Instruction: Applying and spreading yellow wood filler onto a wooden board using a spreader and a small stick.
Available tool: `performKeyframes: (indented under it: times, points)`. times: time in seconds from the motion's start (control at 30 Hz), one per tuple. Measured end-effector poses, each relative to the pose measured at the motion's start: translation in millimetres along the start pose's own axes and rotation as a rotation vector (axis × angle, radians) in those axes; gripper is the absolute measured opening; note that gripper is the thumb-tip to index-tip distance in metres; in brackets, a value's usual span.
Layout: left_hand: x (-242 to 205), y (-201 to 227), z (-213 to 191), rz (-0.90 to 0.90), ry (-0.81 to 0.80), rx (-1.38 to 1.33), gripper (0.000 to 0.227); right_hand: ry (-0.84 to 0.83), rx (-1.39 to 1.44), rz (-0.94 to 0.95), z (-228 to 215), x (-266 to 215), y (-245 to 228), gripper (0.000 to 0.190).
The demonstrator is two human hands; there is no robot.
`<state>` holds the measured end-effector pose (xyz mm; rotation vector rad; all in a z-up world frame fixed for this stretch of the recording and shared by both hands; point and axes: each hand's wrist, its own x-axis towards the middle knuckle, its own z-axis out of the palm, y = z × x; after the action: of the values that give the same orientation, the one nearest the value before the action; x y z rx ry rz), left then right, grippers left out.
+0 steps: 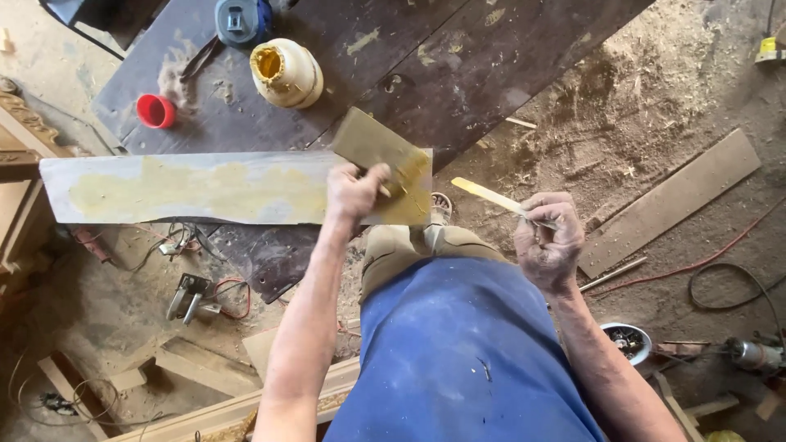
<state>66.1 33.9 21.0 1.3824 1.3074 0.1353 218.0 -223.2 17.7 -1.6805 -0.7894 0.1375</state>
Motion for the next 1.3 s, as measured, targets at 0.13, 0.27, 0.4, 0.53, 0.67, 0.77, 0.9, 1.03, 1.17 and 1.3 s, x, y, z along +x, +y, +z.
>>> performKeyframes:
  times: [0.13,0.27,0.4,0.53,0.67,0.77,0.9,1.03,1.17,1.3]
  points:
    - [4.6,9.0,-6.8,-0.010,0.016,-0.017,0.027,0.001,0.002,0.002,-3.7,-6.3,-0.6,0.022]
    - [15.0,-6.9,0.4,-0.063,-0.042,-0.026,0.029,0.006,-0.020,0.010,-7.9,-6.9,2.1,0.022]
    - [20.2,-0.9,4.4,0.038,0.024,-0.035,0.025,-0.001,-0.030,-0.015,-7.6,-6.2,-1.7,0.021]
    - [23.5,-17.6,5.7,0.089,-0.003,-0.015,0.022,0.009,-0.006,0.012,-2.9,-2.3,-4.6,0.021]
    - [21.3,7.0,-30.2,0.302,0.188,0.189,0.021,-0.018,0.001,-0.013,-0.3,4.1,-10.9,0.021]
    - [-3.3,-4.8,-46.5,0.889,0.319,0.488,0.016,-0.032,-0.009,0.040,-1.3,-11.7,9.8,0.021]
    - [-35.2,-76.8,1.2,1.048,0.331,0.807,0.018,-0.097,-0.036,0.104,8.9,-24.6,34.3,0.015]
    - [-73.2,-34.6,0.9,1.088,0.202,0.545,0.031,-0.338,-0.250,0.071,25.4,-11.9,25.7,0.017]
    - [5.5,-101.9,-69.1,1.024,0.441,0.753,0.036,-0.695,-0.430,0.013,54.2,-5.7,34.4,0.032]
    - [-56.7,-55.1,-23.2,1.120,0.362,0.802,0.030,-0.827,-0.454,-0.108,75.9,-4.5,31.7,0.040]
